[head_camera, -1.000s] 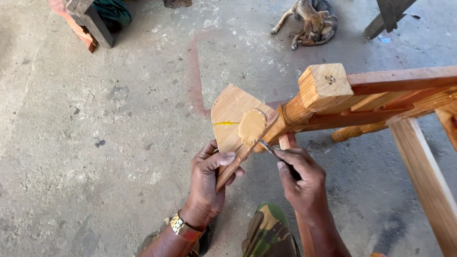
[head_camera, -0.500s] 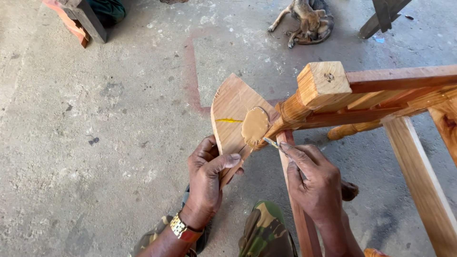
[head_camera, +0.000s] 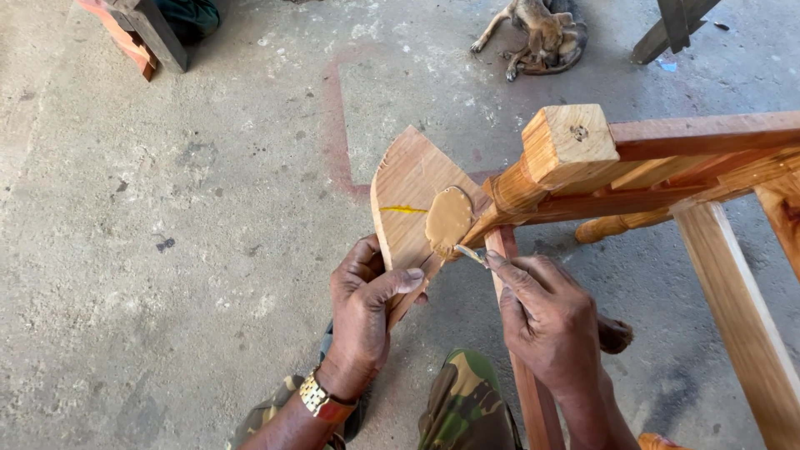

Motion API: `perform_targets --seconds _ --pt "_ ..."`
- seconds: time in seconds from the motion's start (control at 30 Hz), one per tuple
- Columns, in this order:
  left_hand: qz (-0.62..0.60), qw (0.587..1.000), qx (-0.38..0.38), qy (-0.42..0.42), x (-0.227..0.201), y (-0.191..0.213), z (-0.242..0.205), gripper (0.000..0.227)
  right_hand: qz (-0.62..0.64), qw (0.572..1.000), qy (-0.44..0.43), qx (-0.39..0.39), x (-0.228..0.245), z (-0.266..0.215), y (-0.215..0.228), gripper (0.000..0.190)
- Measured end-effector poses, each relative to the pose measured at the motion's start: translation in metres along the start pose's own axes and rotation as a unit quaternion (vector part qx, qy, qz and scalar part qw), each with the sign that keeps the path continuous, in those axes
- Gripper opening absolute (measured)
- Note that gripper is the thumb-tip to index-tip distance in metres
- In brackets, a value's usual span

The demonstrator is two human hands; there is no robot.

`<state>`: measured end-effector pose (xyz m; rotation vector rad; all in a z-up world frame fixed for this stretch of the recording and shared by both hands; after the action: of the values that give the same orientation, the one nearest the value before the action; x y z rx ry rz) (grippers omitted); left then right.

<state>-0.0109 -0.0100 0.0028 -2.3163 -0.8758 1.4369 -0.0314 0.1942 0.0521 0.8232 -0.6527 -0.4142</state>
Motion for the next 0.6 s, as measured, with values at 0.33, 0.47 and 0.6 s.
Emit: perform_targets --seconds 0.33,0.47,0.6 --pt "0.026 1.0 -0.003 -0.015 -0.0025 -0.0035 -0.0005 0.046 0.038 0.999 -0.009 -0.003 -0.0013 -0.0024 0.0013 0.038" --pt "0.016 1.0 0.002 -0.015 -0.0021 -0.0039 0.0 0.047 0.036 0.999 -0.008 -0.018 -0.0019 0.0005 0.0036 0.038" --pt "0.014 1.0 0.003 -0.007 -0.0025 -0.0062 0.0011 0.048 0.002 1.0 0.0 -0.009 -0.0045 0.0014 0.0029 0.04"
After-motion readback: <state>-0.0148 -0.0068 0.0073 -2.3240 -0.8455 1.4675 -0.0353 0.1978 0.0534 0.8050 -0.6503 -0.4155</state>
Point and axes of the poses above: each hand's wrist, its own z-axis towards the middle knuckle, its own y-axis out of the back of the hand, x = y × z, the point moved 1 cm from there along z, towards the middle knuckle, and after that the axes turned 13 degrees about y, right-handed, at the moved point
